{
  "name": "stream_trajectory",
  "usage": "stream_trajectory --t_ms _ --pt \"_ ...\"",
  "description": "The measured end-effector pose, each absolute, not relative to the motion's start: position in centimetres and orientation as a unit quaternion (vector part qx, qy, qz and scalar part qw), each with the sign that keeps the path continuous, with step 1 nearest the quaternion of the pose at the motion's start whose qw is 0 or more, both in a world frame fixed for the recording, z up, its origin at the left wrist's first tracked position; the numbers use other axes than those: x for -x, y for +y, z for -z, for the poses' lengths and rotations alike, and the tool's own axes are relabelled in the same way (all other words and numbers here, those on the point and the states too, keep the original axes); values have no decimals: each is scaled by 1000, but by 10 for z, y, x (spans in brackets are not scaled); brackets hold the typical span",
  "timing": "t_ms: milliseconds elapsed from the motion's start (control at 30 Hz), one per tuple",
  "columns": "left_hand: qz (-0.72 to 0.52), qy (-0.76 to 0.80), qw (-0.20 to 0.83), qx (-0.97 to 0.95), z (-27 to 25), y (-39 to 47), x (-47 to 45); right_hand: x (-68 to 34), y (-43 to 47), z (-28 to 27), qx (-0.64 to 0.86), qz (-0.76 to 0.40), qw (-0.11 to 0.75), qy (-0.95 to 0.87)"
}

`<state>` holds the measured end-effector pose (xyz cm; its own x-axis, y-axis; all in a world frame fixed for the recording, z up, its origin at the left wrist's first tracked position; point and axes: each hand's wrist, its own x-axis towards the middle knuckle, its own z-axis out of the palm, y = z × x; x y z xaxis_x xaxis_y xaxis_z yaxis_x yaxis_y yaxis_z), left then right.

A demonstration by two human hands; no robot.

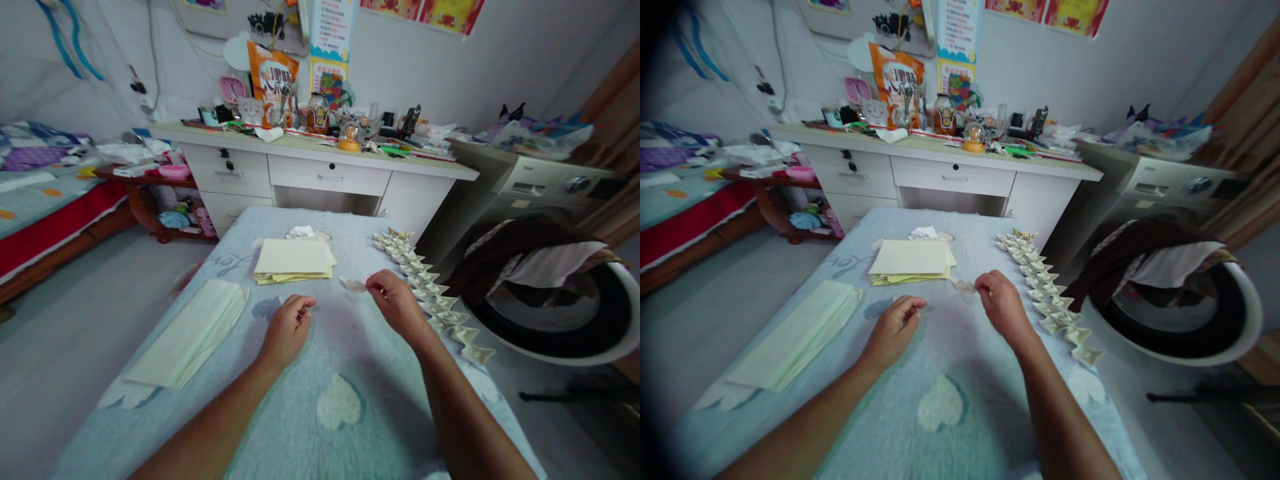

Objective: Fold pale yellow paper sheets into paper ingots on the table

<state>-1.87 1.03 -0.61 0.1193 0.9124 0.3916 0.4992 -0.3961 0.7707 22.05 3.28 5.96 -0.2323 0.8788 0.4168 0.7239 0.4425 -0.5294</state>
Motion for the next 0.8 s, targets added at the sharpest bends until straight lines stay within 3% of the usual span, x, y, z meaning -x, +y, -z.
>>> stream_trajectory --t_ms 333,800 --pt "-408 519 275 -699 7 10 17 -307 122 -82 689 51 207 -693" --pt "-389 526 294 -697 8 8 18 -322 194 -34 718 40 110 -686"
